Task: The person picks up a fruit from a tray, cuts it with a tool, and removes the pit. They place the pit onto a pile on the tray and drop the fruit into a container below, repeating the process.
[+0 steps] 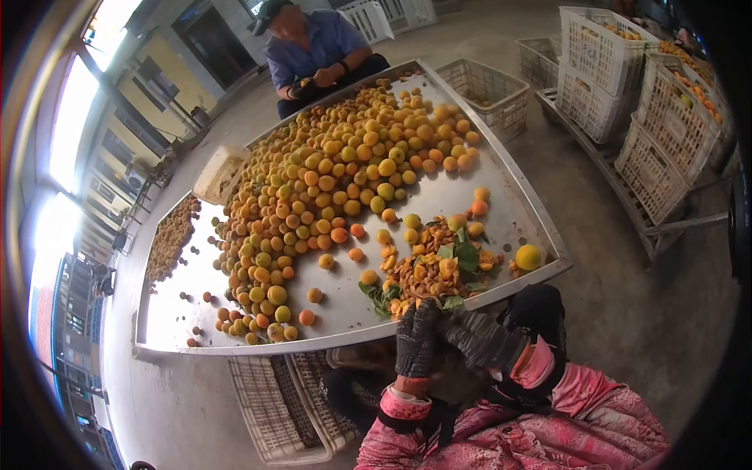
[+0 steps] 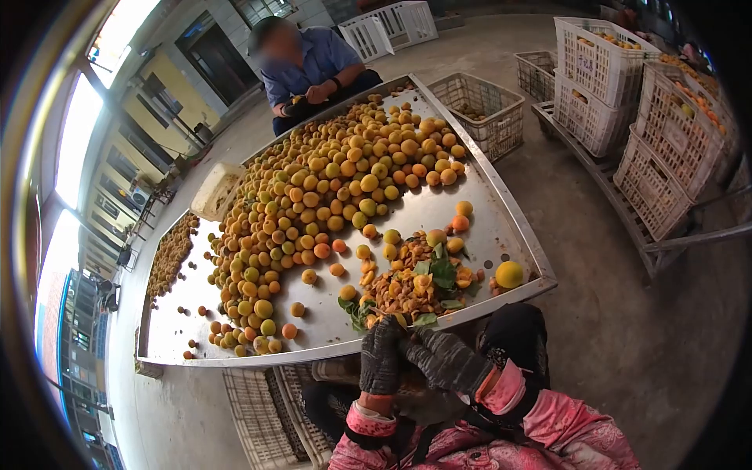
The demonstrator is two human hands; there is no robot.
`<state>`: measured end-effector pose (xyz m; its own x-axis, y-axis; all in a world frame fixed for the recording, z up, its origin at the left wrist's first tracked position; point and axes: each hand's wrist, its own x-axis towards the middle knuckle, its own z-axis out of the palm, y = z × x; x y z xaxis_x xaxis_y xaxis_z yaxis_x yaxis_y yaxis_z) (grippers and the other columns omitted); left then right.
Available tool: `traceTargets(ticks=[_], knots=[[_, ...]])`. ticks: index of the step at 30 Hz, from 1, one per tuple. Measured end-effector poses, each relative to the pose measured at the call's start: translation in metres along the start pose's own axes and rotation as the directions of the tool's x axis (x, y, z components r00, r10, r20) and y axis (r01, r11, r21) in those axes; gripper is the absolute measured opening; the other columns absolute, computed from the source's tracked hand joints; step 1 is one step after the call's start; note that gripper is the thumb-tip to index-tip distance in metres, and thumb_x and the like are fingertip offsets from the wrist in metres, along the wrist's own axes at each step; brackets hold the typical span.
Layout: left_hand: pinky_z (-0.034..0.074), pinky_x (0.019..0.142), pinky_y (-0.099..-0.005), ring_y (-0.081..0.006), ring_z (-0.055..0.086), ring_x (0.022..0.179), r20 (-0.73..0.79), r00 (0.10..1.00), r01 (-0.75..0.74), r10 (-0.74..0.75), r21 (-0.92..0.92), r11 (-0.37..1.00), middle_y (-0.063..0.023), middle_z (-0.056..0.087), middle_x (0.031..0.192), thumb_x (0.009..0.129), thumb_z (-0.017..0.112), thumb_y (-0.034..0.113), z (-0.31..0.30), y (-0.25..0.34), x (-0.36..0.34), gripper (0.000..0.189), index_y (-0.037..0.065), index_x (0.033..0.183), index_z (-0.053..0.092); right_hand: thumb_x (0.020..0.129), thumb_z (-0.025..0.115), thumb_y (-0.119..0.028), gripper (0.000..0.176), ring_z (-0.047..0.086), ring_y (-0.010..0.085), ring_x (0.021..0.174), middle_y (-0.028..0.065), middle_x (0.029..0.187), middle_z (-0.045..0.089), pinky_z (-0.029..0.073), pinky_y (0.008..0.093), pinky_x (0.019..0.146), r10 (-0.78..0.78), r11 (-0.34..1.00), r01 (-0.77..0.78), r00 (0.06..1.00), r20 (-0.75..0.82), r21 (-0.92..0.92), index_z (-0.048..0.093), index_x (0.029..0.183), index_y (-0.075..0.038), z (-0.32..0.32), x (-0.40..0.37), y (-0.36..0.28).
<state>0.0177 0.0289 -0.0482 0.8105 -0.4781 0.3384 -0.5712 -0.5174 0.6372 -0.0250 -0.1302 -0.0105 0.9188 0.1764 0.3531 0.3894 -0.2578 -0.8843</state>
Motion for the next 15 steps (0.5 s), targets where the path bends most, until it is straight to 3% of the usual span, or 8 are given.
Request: traceTargets(ticks=[4, 6, 7, 9, 10, 11, 12, 15], knots=[[0.044, 0.075, -0.0366, -0.0264, 0.057, 0.084, -0.204, 0.921, 0.256, -0.333, -0.328, 0.909, -0.0115, 0.060, 0.086, 0.088, 0.047, 0.016, 0.004, 0.039, 0.018, 0.020, 0.000, 0.094, 0.059, 0.086, 0.055, -0.021, 0.030, 0.060, 0.0326, 0.063, 0.0170, 0.078, 0.062, 0.047, 0.0427, 0.056, -0.114, 0.912, 0.071, 0.990, -0.084, -0.403, 0.054, 0.108, 0.000, 0.016, -0.006, 0.015], [0.045, 0.074, -0.0365, -0.0233, 0.058, 0.083, 0.000, 0.753, 0.439, -0.658, -0.745, 0.502, -0.0118, 0.060, 0.083, 0.091, 0.046, 0.020, 0.005, 0.037, 0.019, 0.025, -0.001, 0.098, 0.058, 0.085, 0.055, -0.019, 0.032, 0.059, 0.0377, 0.068, 0.0209, 0.080, 0.060, 0.047, 0.0448, 0.059, 0.082, 0.910, -0.103, 0.994, -0.069, -0.402, 0.053, 0.110, 0.000, 0.014, -0.008, 0.007], [0.045, 0.074, -0.0365, -0.0233, 0.058, 0.083, 0.001, 0.753, 0.439, -0.658, -0.746, 0.501, -0.0118, 0.060, 0.083, 0.091, 0.046, 0.020, -0.001, 0.046, 0.023, 0.025, -0.001, 0.098, 0.058, 0.085, 0.055, -0.019, 0.032, 0.059, 0.0377, 0.068, 0.0209, 0.080, 0.060, 0.047, 0.0448, 0.059, 0.083, 0.909, -0.104, 0.994, -0.068, -0.403, 0.053, 0.110, 0.000, 0.014, -0.010, 0.009], [0.045, 0.075, -0.0348, -0.0248, 0.058, 0.086, 0.316, 0.583, 0.661, -0.748, -0.721, 0.211, -0.0149, 0.060, 0.089, 0.090, 0.047, 0.017, -0.018, 0.066, 0.030, 0.026, -0.001, 0.105, 0.058, 0.086, 0.054, -0.020, 0.033, 0.059, 0.0362, 0.071, 0.0209, 0.082, 0.061, 0.048, 0.0434, 0.060, 0.035, 0.935, -0.047, 0.999, -0.040, -0.352, 0.052, 0.113, 0.000, 0.015, -0.012, 0.018], [0.045, 0.075, -0.0348, -0.0248, 0.058, 0.086, 0.316, 0.583, 0.661, -0.748, -0.720, 0.211, -0.0149, 0.060, 0.089, 0.090, 0.047, 0.017, -0.018, 0.059, 0.025, 0.026, -0.001, 0.105, 0.058, 0.086, 0.054, -0.020, 0.033, 0.059, 0.0362, 0.071, 0.0209, 0.082, 0.061, 0.048, 0.0434, 0.060, 0.036, 0.935, -0.048, 0.999, -0.040, -0.352, 0.052, 0.113, 0.000, 0.017, -0.012, 0.022], [0.046, 0.075, -0.0345, -0.0254, 0.058, 0.087, 0.049, 0.840, 0.500, -0.540, -0.454, 0.738, -0.0155, 0.059, 0.092, 0.090, 0.048, 0.015, -0.014, 0.047, 0.016, 0.024, -0.001, 0.105, 0.057, 0.087, 0.054, -0.020, 0.034, 0.060, 0.0356, 0.074, 0.0208, 0.083, 0.061, 0.048, 0.0423, 0.062, 0.004, 0.978, -0.020, 0.997, -0.077, -0.208, 0.052, 0.114, 0.000, 0.019, -0.012, 0.027], [0.046, 0.075, -0.0343, -0.0259, 0.058, 0.088, -0.065, 0.986, 0.154, -0.154, -0.015, 0.988, -0.0161, 0.059, 0.096, 0.089, 0.049, 0.013, -0.011, 0.038, 0.011, 0.023, -0.001, 0.105, 0.057, 0.087, 0.054, -0.020, 0.034, 0.060, 0.0349, 0.076, 0.0206, 0.083, 0.061, 0.048, 0.0412, 0.064, -0.024, 0.998, 0.016, 0.993, -0.117, -0.060, 0.052, 0.114, 0.000, 0.020, -0.011, 0.030], [0.047, 0.075, -0.0340, -0.0259, 0.058, 0.089, -0.160, 0.987, -0.007, 0.015, 0.048, 0.999, -0.0169, 0.057, 0.100, 0.088, 0.049, 0.007, -0.004, 0.025, 0.001, 0.022, -0.001, 0.107, 0.057, 0.087, 0.055, -0.020, 0.033, 0.060, 0.0346, 0.082, 0.0198, 0.086, 0.061, 0.048, 0.0396, 0.069, -0.199, 0.980, 0.199, 0.978, 0.057, 0.006, 0.053, 0.113, 0.000, 0.008, -0.009, 0.034]])
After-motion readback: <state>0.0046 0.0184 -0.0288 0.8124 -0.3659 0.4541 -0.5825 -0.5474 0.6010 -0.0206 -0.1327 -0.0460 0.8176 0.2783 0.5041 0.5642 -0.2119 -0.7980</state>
